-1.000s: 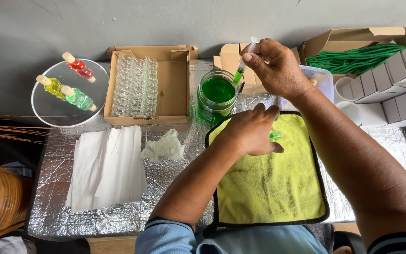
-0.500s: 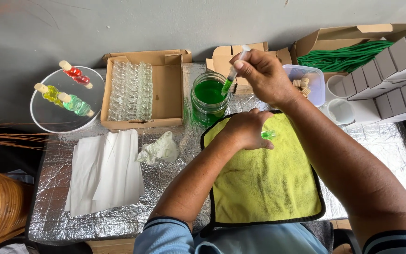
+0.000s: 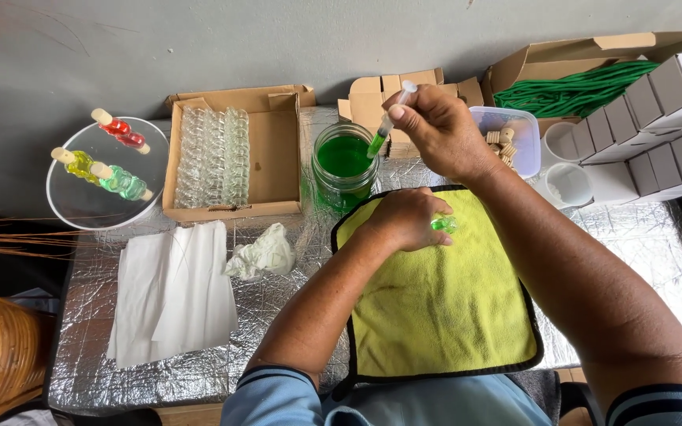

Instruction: Filling small glass bottles with fragrance oil using a syringe and assembling wooden caps with cords.

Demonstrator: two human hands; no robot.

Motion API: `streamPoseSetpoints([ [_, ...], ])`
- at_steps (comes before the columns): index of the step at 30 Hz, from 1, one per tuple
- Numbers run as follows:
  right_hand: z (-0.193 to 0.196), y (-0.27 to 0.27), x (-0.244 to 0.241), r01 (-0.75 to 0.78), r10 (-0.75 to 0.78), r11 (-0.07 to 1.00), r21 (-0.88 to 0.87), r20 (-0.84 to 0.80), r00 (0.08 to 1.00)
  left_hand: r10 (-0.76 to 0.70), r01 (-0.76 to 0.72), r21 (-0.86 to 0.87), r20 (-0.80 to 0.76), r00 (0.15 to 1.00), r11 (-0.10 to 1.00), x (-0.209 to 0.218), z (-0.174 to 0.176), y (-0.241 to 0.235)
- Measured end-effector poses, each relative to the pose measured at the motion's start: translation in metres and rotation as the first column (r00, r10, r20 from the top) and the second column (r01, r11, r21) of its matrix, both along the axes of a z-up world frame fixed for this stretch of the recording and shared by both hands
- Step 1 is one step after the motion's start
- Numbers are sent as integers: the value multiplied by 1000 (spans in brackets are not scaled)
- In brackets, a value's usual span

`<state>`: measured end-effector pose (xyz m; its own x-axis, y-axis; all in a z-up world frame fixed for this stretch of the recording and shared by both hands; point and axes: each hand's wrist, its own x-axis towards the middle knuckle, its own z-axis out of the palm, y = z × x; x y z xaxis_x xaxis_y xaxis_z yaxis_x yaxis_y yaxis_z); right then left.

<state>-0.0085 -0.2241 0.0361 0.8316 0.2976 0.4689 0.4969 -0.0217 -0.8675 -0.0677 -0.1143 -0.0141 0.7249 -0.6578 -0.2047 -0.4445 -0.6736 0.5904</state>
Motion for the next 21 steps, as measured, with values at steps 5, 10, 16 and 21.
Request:
streamPoseSetpoints([
  [5, -5, -25, 7, 23, -22, 999, 27, -47, 999, -7, 8, -31, 30, 1000, 999, 9, -25, -8],
  [10, 17, -62, -4, 35, -26, 995, 92, -98, 995, 17, -13, -78, 52, 999, 997, 11, -14, -13],
  [16, 21, -104, -18, 169, -143, 945, 280, -109, 984, 146, -115, -475, 29, 989, 872, 8, 3, -14],
  [21, 16, -126, -24, 145, -169, 929, 341, 43, 985, 228, -143, -649, 47, 973, 747, 7, 6, -20],
])
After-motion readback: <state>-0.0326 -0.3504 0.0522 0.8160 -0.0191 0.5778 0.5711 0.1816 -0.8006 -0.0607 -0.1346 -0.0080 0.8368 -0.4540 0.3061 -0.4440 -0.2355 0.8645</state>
